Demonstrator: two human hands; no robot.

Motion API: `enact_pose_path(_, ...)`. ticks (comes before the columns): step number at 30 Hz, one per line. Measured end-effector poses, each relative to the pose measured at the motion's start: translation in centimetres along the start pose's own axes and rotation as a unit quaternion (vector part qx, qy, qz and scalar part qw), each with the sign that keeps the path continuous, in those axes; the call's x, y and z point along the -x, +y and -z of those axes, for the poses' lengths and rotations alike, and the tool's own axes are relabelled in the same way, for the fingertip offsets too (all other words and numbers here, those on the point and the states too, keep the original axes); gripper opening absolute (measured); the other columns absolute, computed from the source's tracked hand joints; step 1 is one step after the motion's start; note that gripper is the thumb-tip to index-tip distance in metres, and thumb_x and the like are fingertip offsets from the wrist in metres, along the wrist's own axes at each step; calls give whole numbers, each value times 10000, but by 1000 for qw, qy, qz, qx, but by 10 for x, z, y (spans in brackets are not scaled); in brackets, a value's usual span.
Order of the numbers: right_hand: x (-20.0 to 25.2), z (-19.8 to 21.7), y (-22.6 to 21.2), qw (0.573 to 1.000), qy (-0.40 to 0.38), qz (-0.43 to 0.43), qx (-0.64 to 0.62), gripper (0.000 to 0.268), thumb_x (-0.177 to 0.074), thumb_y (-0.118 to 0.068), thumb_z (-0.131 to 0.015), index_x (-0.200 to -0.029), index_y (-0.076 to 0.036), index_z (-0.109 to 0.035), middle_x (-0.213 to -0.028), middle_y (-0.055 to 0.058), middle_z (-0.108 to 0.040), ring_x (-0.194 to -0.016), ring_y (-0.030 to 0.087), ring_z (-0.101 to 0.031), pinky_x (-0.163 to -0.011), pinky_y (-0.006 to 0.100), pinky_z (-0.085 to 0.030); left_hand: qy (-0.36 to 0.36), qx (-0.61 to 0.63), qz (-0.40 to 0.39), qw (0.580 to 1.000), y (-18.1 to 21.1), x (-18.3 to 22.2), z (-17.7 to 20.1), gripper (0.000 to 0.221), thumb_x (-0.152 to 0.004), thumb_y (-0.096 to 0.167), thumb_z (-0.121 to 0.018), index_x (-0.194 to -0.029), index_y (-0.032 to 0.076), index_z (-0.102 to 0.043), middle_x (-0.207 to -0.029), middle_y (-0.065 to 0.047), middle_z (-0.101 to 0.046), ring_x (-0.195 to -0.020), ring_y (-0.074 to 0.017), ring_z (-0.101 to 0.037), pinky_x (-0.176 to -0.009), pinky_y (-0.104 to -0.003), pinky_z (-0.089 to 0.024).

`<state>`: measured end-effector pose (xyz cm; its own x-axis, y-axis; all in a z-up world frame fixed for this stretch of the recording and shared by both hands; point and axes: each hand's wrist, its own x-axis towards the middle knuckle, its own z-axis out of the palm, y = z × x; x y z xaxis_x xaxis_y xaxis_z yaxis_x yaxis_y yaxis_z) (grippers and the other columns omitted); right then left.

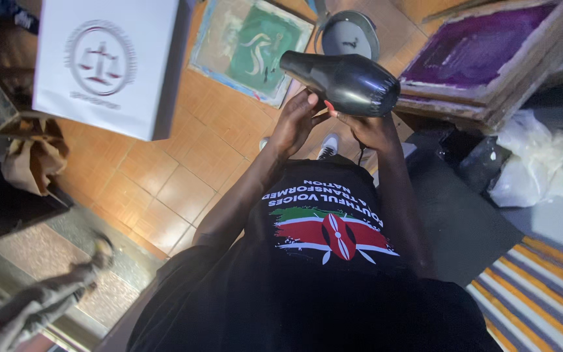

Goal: The person uses a heat gun to apply heat to a printed logo on a white board, moving the tool across the surface to seal or cure the print. The person holds the board steady with one hand while operating the heat gun with the other.

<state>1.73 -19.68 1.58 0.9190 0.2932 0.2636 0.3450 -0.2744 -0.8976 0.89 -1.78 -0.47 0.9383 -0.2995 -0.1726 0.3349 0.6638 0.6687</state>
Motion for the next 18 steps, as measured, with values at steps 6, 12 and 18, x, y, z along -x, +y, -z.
enact_pose_path(6,37,15,26,993,79,-14,87,290,-833,-82,-824,-917,131,-646,-967,325,-644,-993,448,-621,-836,532,-455,-42,15,21,999,-43,-31,-6,329,-958,256,-615,-1195,34,-563,-1104,-85,-674,-1030,-169,-660,-902,-339,-502)
enact_pose_path(12,51,24,40,978,127,-111,-121,281,-839,91,-742,-1093,78,-623,-1147,244,-618,-1095,260,-575,-884,417,-499,-65,-11,10,998,-52,-44,-47,269,-913,167,-661,-1109,22,-546,-872,-57,-642,-725,-128,-673,-684,-218,-536)
enact_pose_path(18,71,49,49,977,136,-158,-37,363,-946,-126,-671,-1278,-59,-539,-1314,83,-551,-1218,185,-517,-1082,348,-396,-103,-80,67,989,-50,-48,-68,449,-892,286,-687,-1250,67,-530,-1167,-98,-661,-1103,-191,-616,-881,-320,-522)
